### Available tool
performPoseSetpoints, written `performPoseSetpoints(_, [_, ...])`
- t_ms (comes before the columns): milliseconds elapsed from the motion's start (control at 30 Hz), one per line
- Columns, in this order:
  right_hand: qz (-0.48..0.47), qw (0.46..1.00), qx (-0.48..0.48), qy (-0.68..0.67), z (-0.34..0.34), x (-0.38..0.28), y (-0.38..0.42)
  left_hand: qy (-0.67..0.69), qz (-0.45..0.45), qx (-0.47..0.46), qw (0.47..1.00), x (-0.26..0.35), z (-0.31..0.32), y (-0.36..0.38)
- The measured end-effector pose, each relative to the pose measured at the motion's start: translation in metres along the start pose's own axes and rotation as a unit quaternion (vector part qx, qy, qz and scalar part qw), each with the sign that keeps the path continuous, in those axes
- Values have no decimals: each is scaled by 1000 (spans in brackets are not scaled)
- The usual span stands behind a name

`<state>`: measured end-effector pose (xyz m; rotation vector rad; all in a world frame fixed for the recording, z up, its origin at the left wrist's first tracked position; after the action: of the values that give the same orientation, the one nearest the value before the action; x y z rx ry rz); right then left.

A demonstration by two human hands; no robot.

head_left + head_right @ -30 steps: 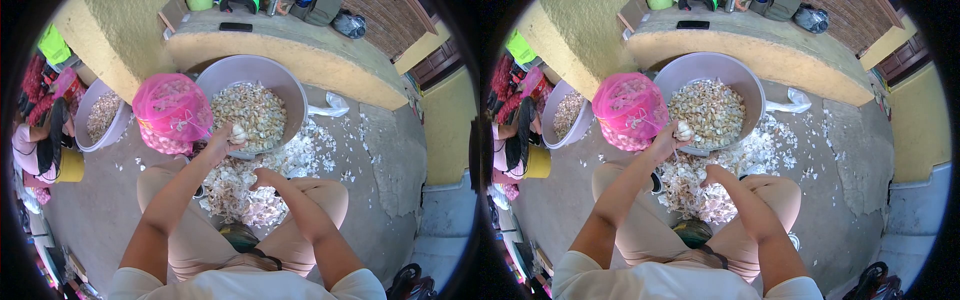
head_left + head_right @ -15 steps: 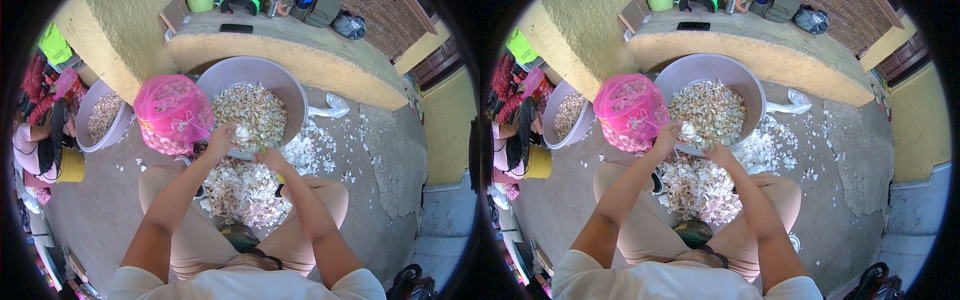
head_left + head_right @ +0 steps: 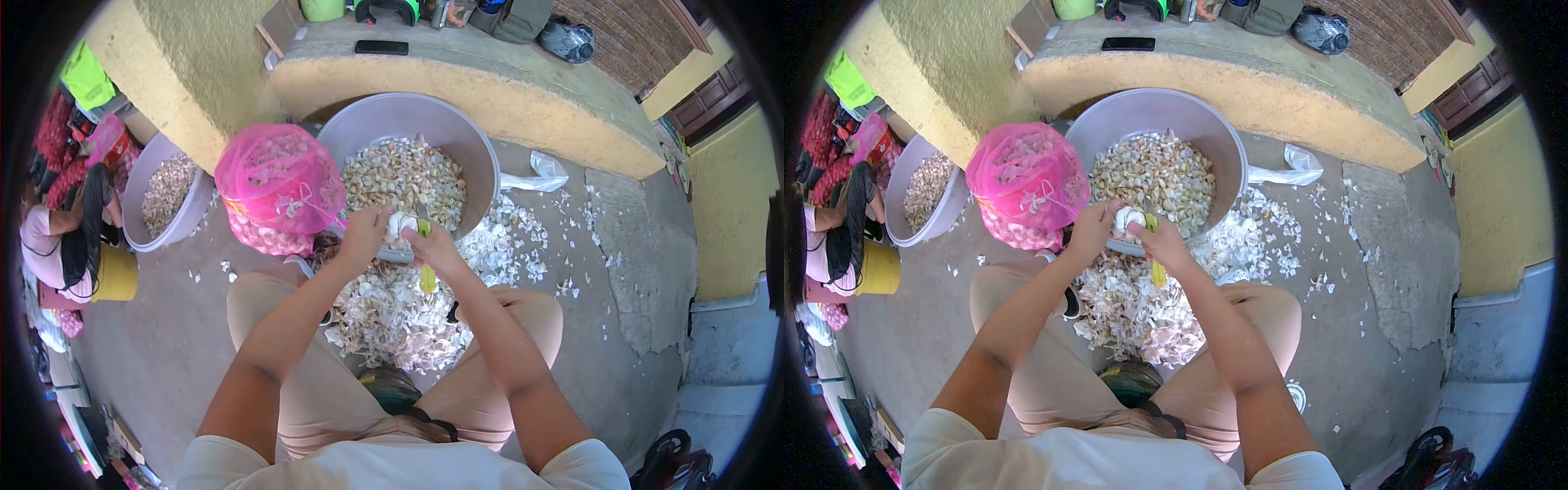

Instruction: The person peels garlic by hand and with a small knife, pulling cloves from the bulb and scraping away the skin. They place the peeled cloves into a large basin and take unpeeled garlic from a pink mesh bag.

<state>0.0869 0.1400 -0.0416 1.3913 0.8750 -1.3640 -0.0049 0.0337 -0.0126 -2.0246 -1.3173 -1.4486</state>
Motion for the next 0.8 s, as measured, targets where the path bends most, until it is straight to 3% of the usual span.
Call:
performPoseSetpoints(100, [23,993,-42,-104,1,4,6,-10,-50,-27,998,7,-4,3])
performPoseSetpoints(200, [44,970,-95,-220,5,-2,16,-28,75,30,996,-1,-3,-3])
performPoseSetpoints(233, [49,958,-112,-260,7,-5,18,-35,75,22,996,-1,-1,-3])
performPoseSetpoints(400, [71,943,-112,-306,4,5,23,-107,131,-36,985,-13,16,-9])
performPoseSetpoints(600, [61,949,-83,-298,-1,6,34,-30,125,-63,990,-60,48,-25])
performPoseSetpoints(667, [31,955,-59,-290,-6,-2,43,-217,19,-149,964,-89,44,-29])
performPoseSetpoints(700, [7,963,-54,-265,-16,-15,44,-261,10,-182,948,-92,49,-28])
performPoseSetpoints(733, [-16,969,-47,-240,-28,-25,45,-303,4,-214,929,-94,55,-26])
performPoseSetpoints(800, [-13,978,-11,-210,-46,-19,42,-323,76,-277,902,-96,69,-4])
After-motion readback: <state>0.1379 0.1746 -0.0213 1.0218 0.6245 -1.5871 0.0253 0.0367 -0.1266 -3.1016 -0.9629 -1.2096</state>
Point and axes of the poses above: each hand's wrist, its own y-axis away from the middle knuckle, its own z-axis out of the palm, x = y × z, the point moved 5 cm from there along -y, towards the middle knuckle, and after that the axes turned 11 degrees about -z, right-handed, at the moved point
